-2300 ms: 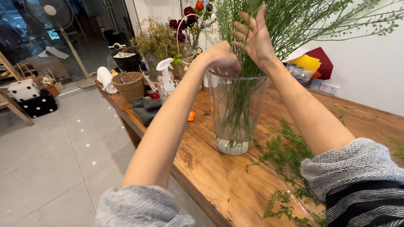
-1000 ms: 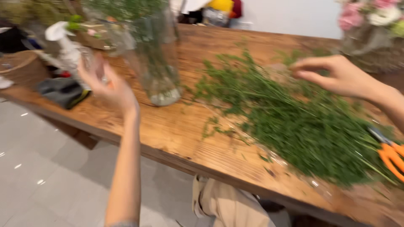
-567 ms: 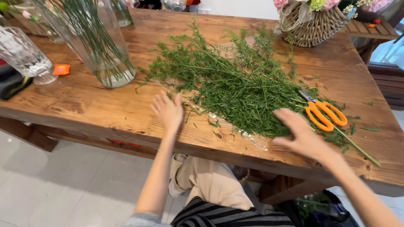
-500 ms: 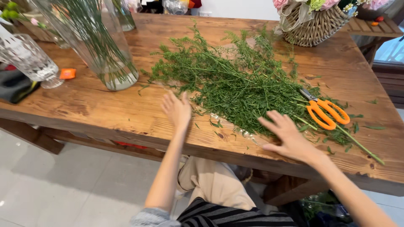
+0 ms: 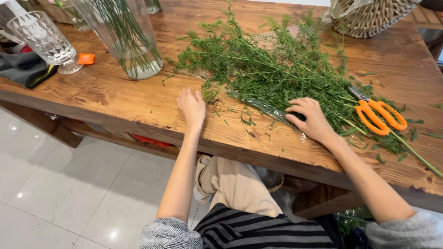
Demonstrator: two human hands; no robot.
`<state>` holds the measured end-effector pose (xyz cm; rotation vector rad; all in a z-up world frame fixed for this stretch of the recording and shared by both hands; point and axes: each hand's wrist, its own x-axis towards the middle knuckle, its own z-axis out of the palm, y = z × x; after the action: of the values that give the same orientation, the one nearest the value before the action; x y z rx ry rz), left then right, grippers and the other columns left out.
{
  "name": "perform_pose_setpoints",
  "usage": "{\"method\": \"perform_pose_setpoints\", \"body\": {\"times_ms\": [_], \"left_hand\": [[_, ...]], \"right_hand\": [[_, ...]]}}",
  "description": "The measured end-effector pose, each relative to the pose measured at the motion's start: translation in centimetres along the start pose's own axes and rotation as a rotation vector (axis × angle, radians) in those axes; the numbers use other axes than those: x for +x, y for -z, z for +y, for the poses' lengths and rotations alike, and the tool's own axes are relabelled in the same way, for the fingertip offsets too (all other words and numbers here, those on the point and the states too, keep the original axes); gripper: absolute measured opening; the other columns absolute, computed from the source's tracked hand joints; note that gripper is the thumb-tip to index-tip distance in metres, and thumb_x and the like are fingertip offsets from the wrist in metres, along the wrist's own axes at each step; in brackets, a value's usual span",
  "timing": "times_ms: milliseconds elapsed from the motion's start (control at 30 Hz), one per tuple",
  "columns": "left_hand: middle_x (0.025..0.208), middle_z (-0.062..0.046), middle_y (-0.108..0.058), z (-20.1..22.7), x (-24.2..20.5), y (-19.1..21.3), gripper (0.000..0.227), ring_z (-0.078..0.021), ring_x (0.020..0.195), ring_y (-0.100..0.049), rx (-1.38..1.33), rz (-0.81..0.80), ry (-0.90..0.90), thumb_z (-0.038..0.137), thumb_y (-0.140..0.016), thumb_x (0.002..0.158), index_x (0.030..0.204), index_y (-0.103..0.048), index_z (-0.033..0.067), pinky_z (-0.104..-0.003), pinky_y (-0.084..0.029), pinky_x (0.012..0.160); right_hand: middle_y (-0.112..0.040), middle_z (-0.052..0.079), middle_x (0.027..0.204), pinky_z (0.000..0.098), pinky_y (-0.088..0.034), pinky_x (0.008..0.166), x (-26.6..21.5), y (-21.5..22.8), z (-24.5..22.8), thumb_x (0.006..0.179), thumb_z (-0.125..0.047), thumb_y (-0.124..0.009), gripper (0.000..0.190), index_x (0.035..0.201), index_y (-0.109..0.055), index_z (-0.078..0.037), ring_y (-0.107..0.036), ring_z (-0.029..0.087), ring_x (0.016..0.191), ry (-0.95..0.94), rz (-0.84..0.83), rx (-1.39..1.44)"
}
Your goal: The person trims greenery stems on a wooden table using orange-handled shears. They repeatedly pick up stems, cut them, and place the trimmed pieces into a tall glass vase. The person also removes leaves from some stems by hand.
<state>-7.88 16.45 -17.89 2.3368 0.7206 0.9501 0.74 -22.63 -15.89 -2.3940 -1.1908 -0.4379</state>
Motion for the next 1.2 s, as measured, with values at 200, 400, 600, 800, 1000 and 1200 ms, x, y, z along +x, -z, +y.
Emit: {"method": "perform_pose_setpoints", "body": {"times_ms": [200, 400, 600, 800, 1000, 1200], "left_hand": [[0.158, -0.025, -0.04, 5.6, -0.3, 3.7, 0.069, -0.0361, 0.151, -0.031, -0.03, -0.395, -0.056, 0.051, -0.04, 0.105, 0.155, -0.036, 0.0035, -0.056, -0.005, 0.124], [0.123, -0.006, -0.061, 2.7, -0.8, 0.1, 0.051, -0.0293, 0.125, -0.054, 0.04, -0.333, -0.327, 0.037, -0.075, 0.088, 0.133, -0.061, 0.0174, -0.055, -0.037, 0.11], [0.081, -0.009, -0.071, 4.2, 1.2, -1.3, 0.019, -0.0342, 0.088, -0.071, -0.334, -0.27, -0.018, 0.015, -0.07, 0.086, 0.104, -0.075, 0.0183, -0.047, -0.055, 0.081], [0.097, -0.013, -0.076, 14.2, 0.4, -3.1, 0.023, -0.0394, 0.101, -0.071, -0.378, -0.321, -0.266, 0.014, -0.061, 0.087, 0.104, -0.076, 0.0163, -0.052, -0.054, 0.091], [0.118, -0.021, -0.072, 16.0, -1.9, -2.1, 0.068, -0.0438, 0.116, -0.065, -0.367, -0.678, -0.409, 0.055, -0.07, 0.085, 0.14, -0.055, 0.017, -0.057, -0.048, 0.104], [0.096, -0.016, -0.073, 10.6, 0.0, 4.4, 0.027, -0.035, 0.093, -0.072, -0.567, -0.103, -0.297, 0.032, -0.069, 0.097, 0.111, -0.071, 0.0094, -0.044, -0.056, 0.085]], "right_hand": [[-0.072, -0.008, 0.117, 0.0351, -0.038, 0.108, -0.4, -0.9, 1.1, 0.099, -0.029, -0.069, 0.008, 0.102, -0.07, -0.022, -0.062, 0.012, 0.121, -0.085, 0.078, 0.055], [-0.073, -0.002, 0.113, 0.0364, -0.041, 0.105, -0.2, 0.2, -0.7, 0.097, -0.026, -0.07, 0.011, 0.104, -0.071, -0.018, -0.063, 0.019, 0.121, -0.07, 0.084, 0.103], [-0.074, 0.0, 0.106, 0.0379, -0.042, 0.102, 0.0, 0.6, -1.4, 0.086, -0.032, -0.079, 0.02, 0.1, -0.072, -0.02, -0.064, 0.021, 0.119, -0.047, 0.095, 0.096], [-0.073, -0.001, 0.107, 0.0389, -0.044, 0.098, 0.1, 0.5, -1.5, 0.085, -0.027, -0.078, 0.018, 0.101, -0.072, -0.021, -0.063, 0.021, 0.117, -0.045, 0.112, 0.123], [-0.072, -0.004, 0.108, 0.0375, -0.044, 0.099, 0.0, 0.2, -1.0, 0.091, -0.023, -0.073, 0.013, 0.104, -0.071, -0.022, -0.064, 0.019, 0.115, -0.096, 0.093, 0.088], [-0.07, -0.003, 0.11, 0.0383, -0.043, 0.101, -0.2, -0.1, -0.5, 0.091, -0.015, -0.071, 0.018, 0.108, -0.069, -0.021, -0.063, 0.02, 0.114, -0.13, 0.106, 0.023]]}}
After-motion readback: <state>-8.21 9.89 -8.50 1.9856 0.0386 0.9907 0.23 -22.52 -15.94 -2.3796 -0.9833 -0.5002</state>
